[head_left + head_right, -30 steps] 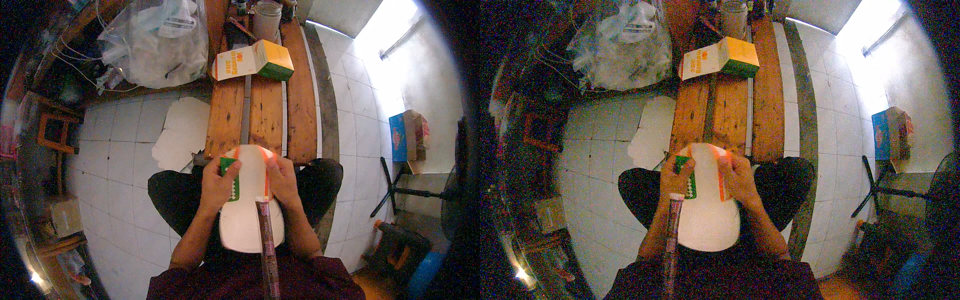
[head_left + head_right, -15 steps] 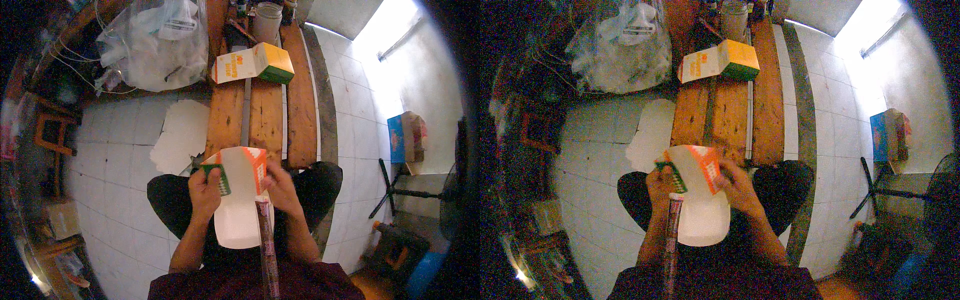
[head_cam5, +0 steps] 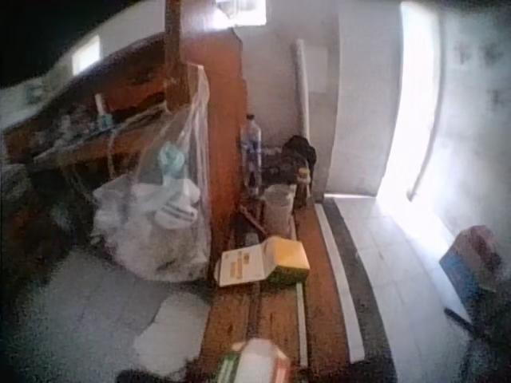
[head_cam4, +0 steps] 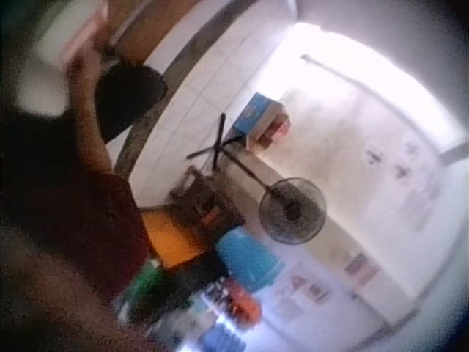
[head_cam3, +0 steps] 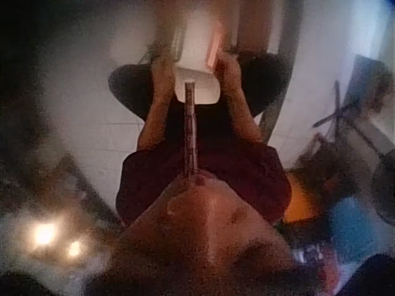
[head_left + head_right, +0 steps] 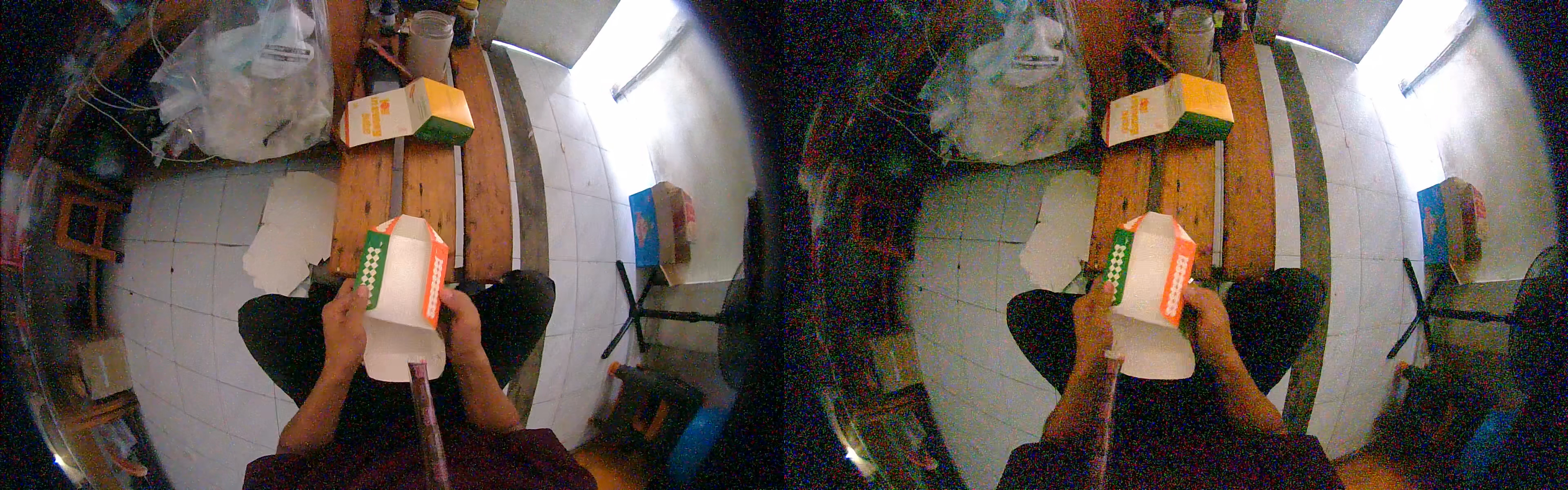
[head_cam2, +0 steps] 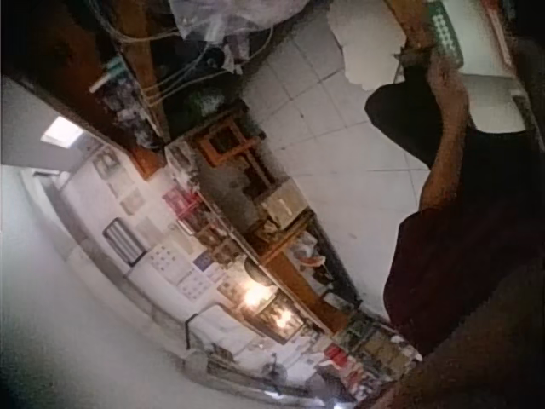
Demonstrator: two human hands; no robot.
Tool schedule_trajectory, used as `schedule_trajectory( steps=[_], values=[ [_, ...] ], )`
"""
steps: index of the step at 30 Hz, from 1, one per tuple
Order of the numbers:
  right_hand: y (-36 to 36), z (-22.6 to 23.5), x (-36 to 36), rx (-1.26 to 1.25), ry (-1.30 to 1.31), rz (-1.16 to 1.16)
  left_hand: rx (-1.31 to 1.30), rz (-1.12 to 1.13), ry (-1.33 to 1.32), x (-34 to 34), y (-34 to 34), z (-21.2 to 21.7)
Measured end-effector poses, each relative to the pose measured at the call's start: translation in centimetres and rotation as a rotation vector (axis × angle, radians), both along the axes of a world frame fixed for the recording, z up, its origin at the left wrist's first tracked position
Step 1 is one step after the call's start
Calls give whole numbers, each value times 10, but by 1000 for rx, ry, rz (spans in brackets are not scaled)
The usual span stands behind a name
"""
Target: The person folds and assembles flat paper sheets into small rectangular boxes. They fold the edges, tuck flaps, and press seams to form the box shape, then place the finished boxes on the table.
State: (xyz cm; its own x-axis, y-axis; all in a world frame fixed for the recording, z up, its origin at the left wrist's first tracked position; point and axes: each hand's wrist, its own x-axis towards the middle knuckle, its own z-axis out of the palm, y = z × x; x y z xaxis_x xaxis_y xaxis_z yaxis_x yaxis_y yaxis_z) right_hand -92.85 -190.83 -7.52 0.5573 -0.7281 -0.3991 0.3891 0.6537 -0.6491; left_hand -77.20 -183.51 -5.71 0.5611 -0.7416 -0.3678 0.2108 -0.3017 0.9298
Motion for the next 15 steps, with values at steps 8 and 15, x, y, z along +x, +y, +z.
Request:
schedule_trajectory(
  steps=[8,15],
  values=[
    [0,-28,-16,-238,152,193,-247,-140,-432,10,-65,14],
    [-221,102,9,-1710,780,-66,-796,-351,849,97,-201,96]
  ],
)
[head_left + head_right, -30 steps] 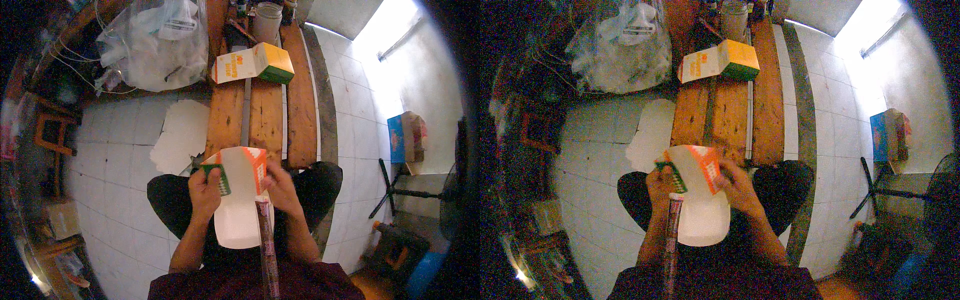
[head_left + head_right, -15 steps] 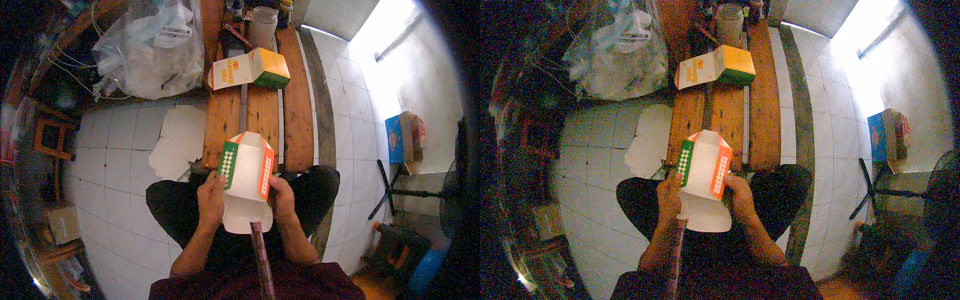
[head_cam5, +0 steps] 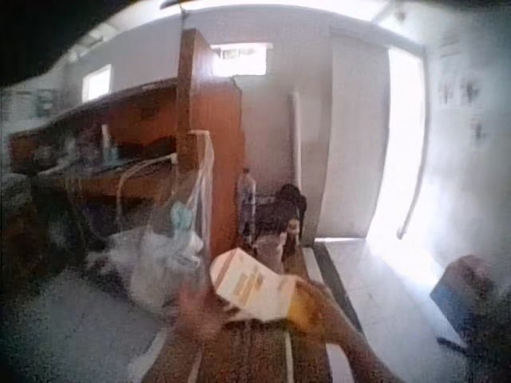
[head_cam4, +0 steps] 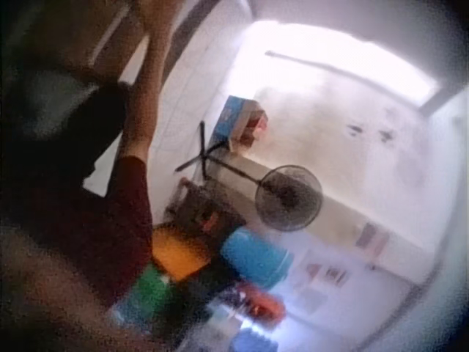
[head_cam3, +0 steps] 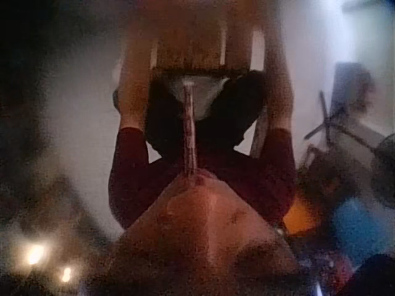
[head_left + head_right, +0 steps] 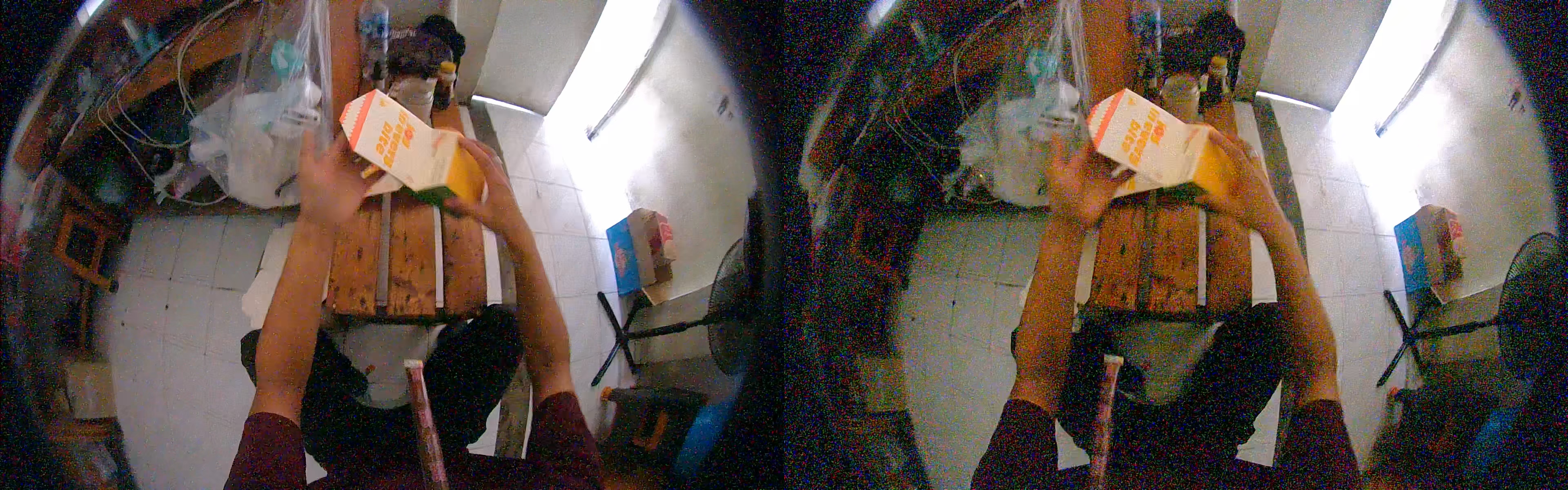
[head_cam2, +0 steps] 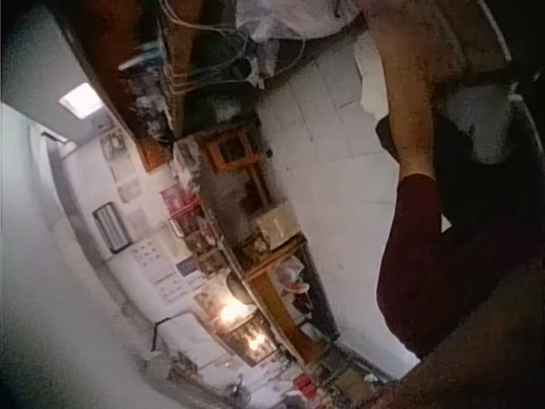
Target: The person folds and assembles flat paper sheets into small rectangular boxes. They fold the edges, tuck flaps, and press seams to form the box shape, then place the finished boxes on the table.
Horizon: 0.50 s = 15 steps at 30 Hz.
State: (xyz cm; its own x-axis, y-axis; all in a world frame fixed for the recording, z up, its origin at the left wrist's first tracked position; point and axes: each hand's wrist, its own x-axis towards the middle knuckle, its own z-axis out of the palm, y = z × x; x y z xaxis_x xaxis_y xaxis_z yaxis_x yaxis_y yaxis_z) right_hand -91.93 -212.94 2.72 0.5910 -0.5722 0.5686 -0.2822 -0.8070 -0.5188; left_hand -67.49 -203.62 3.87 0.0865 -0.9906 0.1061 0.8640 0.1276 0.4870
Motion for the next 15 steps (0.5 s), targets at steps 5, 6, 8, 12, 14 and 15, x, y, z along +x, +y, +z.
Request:
schedule_trajectory(
  steps=[5,6,8,12,14,15],
  values=[
    [-102,-17,28,70,387,230,81,331,-737,20,-31,-67],
    [-119,-28,24,65,401,286,251,317,-670,6,-25,-69],
    [-133,-47,33,69,413,426,448,380,-806,5,-13,-82],
    [-97,-54,63,-63,755,271,506,730,-1546,22,2,-113],
    [-87,-62,64,-112,797,181,390,913,-1776,18,1,-126],
    [-85,-63,63,-123,799,181,322,885,-1980,19,1,-136]
  ],
)
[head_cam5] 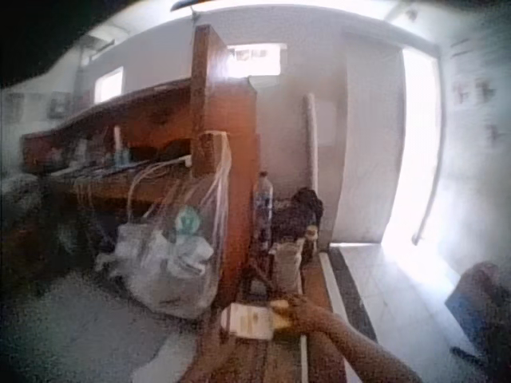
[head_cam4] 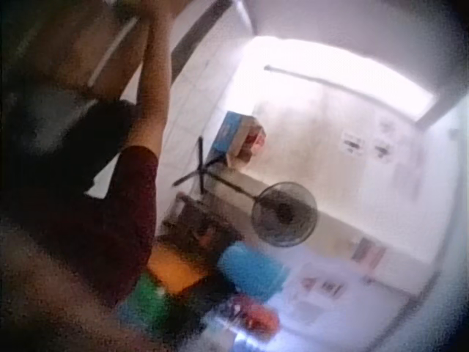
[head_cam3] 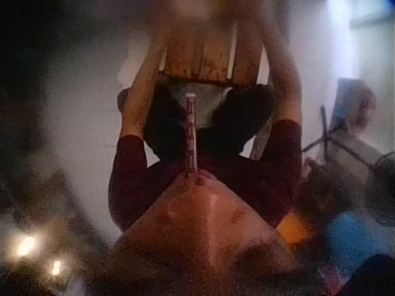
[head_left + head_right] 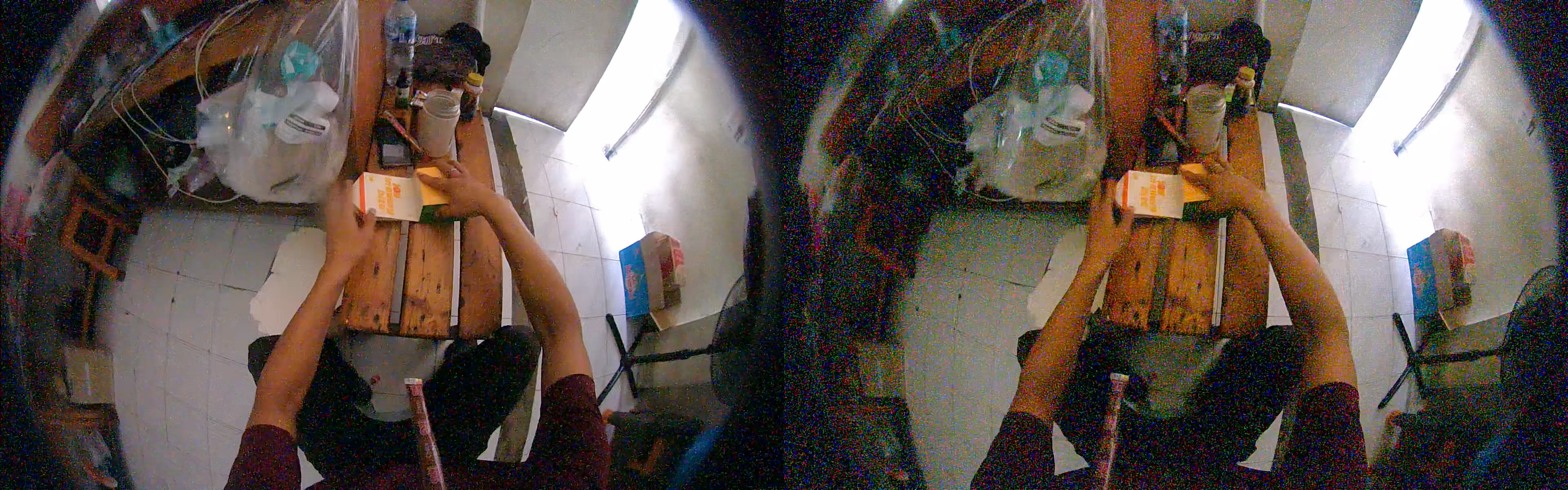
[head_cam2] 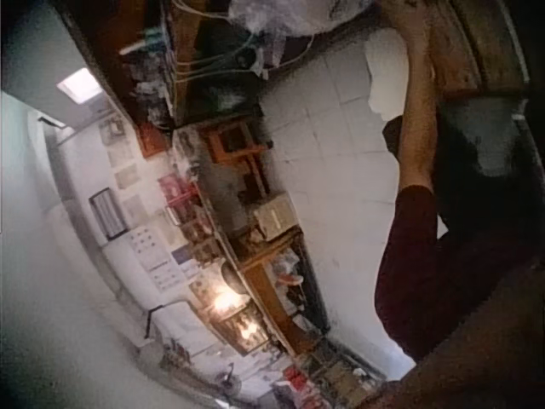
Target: The person folds and assembles flat paper sheets into small rectangular boxes. They fold the edges, tuck flaps, and press seams to form the box shape, then place the finished boxes on the table.
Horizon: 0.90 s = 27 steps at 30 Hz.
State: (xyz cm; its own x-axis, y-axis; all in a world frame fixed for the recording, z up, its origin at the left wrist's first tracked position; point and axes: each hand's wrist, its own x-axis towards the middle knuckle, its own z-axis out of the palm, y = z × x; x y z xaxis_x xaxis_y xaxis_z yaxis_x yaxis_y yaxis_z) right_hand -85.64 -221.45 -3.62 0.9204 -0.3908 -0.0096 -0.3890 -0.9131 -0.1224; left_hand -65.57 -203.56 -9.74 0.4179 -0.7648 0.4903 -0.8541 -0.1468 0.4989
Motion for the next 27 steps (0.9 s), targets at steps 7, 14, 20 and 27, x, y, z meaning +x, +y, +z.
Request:
schedule_trajectory(
  steps=[7,14,20,27],
  values=[
    [26,27,-16,168,96,-13,98,-515,255,42,18,-10],
    [50,19,-56,-7,-404,-207,784,-336,36,141,121,-65],
    [114,22,-107,89,-648,-387,1033,-148,-166,116,203,-163],
    [168,-6,-161,417,-719,-559,767,-383,23,143,220,-178]
  ],
)
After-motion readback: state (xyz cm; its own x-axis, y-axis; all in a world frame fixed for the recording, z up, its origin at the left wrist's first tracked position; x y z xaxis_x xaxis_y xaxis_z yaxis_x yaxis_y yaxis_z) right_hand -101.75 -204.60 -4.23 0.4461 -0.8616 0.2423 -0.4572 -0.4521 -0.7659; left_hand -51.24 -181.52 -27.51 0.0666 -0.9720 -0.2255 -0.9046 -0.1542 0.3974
